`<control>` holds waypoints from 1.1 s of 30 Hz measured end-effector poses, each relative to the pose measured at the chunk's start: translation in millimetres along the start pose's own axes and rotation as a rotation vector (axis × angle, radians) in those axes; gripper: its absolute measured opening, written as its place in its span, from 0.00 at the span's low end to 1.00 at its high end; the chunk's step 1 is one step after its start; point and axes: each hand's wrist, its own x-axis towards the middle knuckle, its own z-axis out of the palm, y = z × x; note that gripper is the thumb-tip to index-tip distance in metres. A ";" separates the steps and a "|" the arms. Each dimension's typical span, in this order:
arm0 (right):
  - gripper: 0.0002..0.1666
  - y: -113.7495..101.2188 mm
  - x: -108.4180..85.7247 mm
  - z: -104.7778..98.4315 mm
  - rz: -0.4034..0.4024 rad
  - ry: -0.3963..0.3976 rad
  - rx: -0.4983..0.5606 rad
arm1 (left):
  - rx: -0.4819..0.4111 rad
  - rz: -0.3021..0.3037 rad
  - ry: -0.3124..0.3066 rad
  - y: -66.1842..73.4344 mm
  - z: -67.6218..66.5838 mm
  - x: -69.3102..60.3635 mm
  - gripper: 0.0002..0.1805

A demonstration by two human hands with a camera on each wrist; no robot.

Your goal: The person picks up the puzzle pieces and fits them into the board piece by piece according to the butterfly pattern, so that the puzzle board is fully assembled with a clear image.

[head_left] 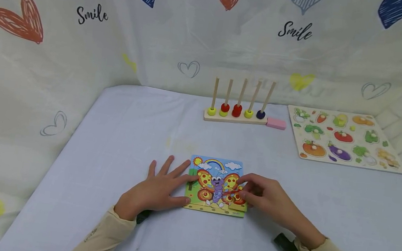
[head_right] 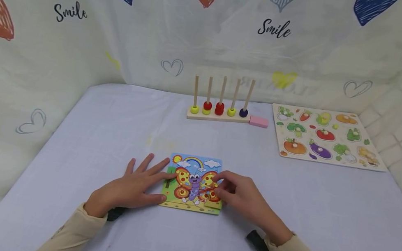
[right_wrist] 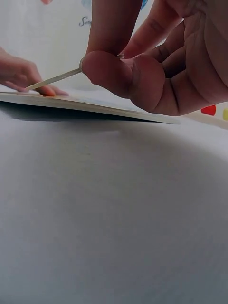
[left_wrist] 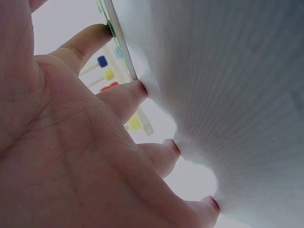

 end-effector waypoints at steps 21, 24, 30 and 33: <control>0.09 -3.5 11.1 11.4 -0.066 0.020 -0.118 | 0.013 0.000 0.013 0.1 1.2 1.2 0.36; 0.09 -2.5 12.9 11.8 -0.084 0.010 -0.148 | 0.014 0.000 0.015 -0.5 2.0 1.8 0.36; 0.06 -3.3 16.7 13.6 -0.093 -0.014 -0.181 | 0.020 -0.002 0.013 -0.6 2.0 2.4 0.36; 0.06 -5.4 18.6 14.6 -0.067 -0.029 -0.194 | 0.024 -0.005 0.008 -0.2 1.3 2.9 0.37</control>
